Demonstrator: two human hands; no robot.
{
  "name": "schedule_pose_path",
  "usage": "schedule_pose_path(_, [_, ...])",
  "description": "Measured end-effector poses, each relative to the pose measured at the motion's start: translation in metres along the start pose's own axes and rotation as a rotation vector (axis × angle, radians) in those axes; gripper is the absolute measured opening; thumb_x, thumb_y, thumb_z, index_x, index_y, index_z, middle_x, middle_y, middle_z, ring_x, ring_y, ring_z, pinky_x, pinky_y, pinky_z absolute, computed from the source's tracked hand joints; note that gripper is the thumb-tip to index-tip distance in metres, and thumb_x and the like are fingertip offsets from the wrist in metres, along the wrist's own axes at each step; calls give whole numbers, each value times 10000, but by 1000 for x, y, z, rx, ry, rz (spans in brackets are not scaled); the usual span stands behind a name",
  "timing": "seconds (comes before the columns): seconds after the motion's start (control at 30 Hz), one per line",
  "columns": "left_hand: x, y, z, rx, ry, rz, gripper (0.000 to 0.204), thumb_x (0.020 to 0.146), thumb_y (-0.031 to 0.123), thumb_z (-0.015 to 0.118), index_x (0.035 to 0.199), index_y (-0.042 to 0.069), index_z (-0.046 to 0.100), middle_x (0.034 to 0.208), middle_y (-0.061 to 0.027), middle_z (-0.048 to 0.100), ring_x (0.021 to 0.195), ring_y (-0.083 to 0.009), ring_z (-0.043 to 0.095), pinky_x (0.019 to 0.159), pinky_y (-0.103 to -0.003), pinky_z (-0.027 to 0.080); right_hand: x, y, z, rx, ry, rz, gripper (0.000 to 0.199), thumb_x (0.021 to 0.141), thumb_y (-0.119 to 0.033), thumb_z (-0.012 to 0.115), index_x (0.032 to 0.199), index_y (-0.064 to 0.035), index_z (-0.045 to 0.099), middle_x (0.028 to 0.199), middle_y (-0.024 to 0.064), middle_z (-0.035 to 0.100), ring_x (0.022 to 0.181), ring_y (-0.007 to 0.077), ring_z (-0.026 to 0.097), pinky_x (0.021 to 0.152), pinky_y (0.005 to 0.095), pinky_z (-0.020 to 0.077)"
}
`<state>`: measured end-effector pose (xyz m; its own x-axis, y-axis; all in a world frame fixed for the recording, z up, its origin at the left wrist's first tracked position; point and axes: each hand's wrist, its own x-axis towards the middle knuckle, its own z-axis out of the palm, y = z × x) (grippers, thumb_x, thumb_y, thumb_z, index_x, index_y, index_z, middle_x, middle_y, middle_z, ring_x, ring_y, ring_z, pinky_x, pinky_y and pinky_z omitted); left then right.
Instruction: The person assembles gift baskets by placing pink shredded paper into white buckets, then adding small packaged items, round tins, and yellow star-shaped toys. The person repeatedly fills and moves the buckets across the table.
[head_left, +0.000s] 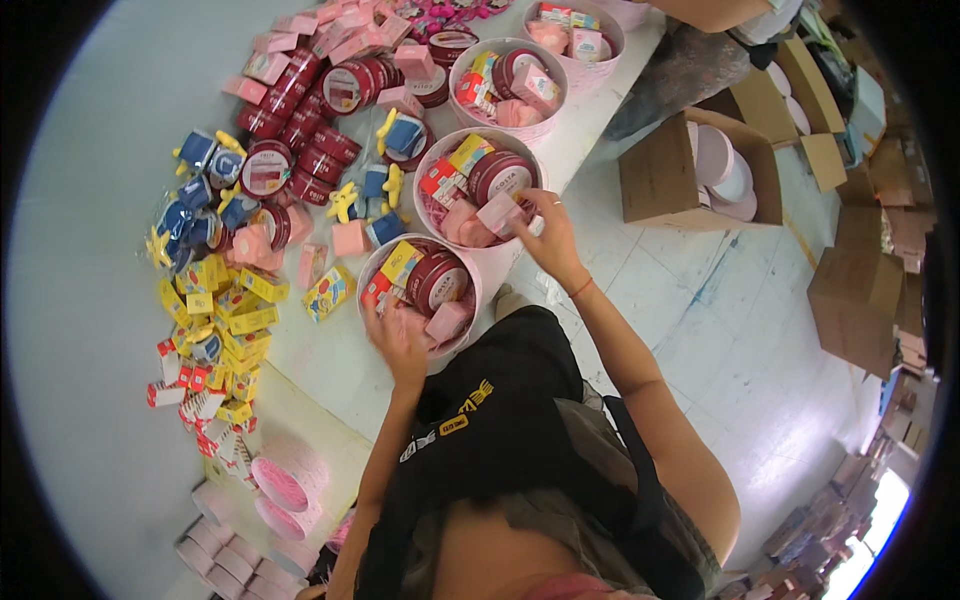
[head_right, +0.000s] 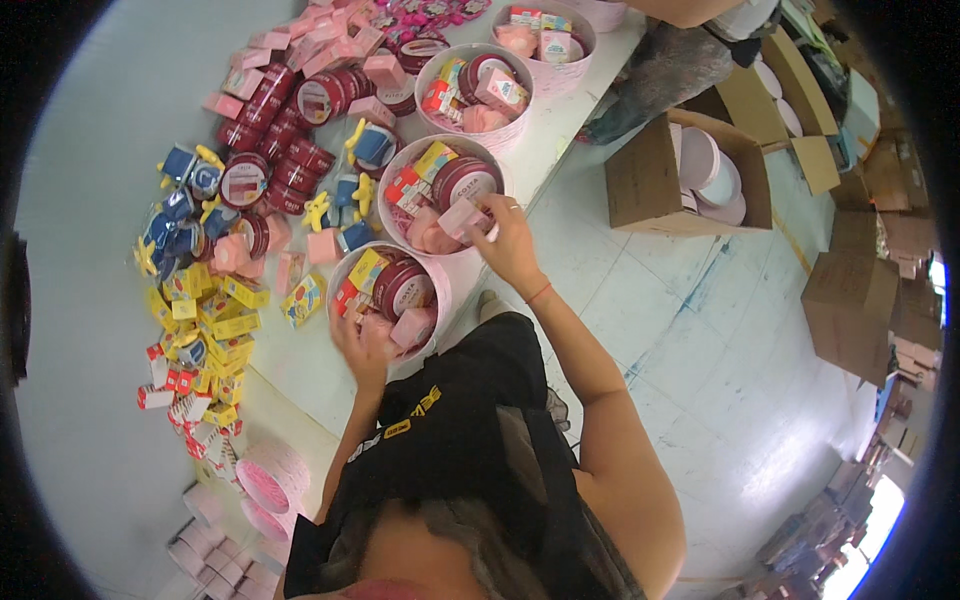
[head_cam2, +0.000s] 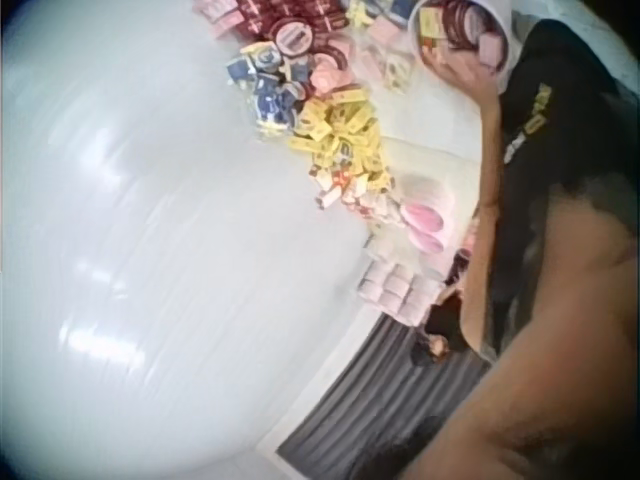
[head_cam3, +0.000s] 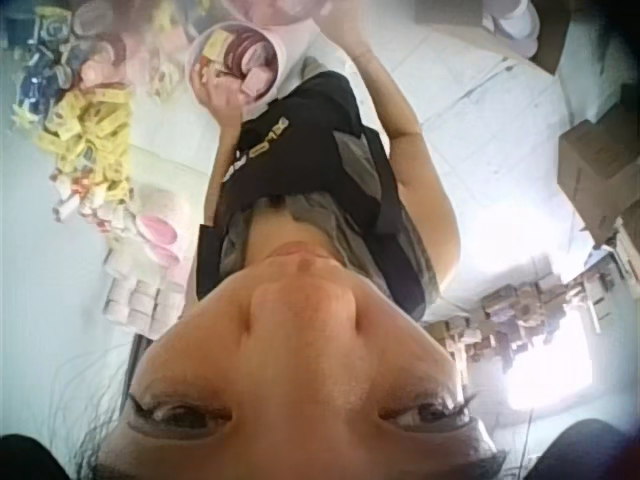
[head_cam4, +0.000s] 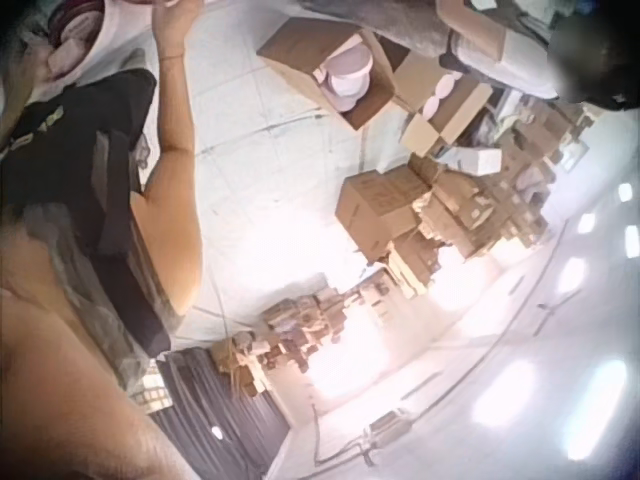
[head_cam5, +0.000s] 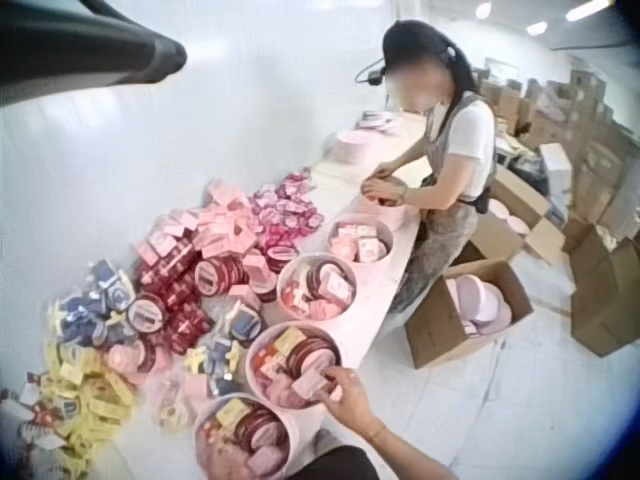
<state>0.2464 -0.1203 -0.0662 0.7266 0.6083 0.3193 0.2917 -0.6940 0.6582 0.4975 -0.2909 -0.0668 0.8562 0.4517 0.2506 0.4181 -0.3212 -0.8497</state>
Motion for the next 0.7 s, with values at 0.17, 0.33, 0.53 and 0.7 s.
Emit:
schedule_pose_path(0.17, [-109,-56,-64,18,163,-459,402,916,72,586,1318,58,567,1456,-222,391,1356,-371,365,1119,-458,289,-7,68,49,-391,-131,-409,445,804,-107,686,1221,-10,568,1219,224,572,1162,409,534,982,471,449])
schedule_pose_path(0.33, [-196,-73,-117,-49,550,-854,425,905,91,619,1324,87,550,1451,-196,393,1351,-362,374,1106,-468,308,17,-18,30,-242,-265,-420,429,839,-178,721,1215,-4,611,1248,218,593,1190,385,538,1010,463,424])
schedule_pose_path(0.53, [-333,-218,-234,706,853,-902,739,800,204,727,1427,14,386,1403,-289,421,1331,-438,359,1107,-528,286,-108,-84,151,32,-754,-629,326,834,-95,693,1137,-2,617,1174,186,602,1139,363,540,986,452,419])
schedule_pose_path(0.7, [-377,-279,-329,916,415,-960,402,789,237,734,1146,97,615,1115,-109,648,1113,-303,564,1002,-525,356,-225,-150,243,151,-1083,-622,282,797,-105,736,1057,-53,642,1132,172,630,1076,355,570,931,430,456])
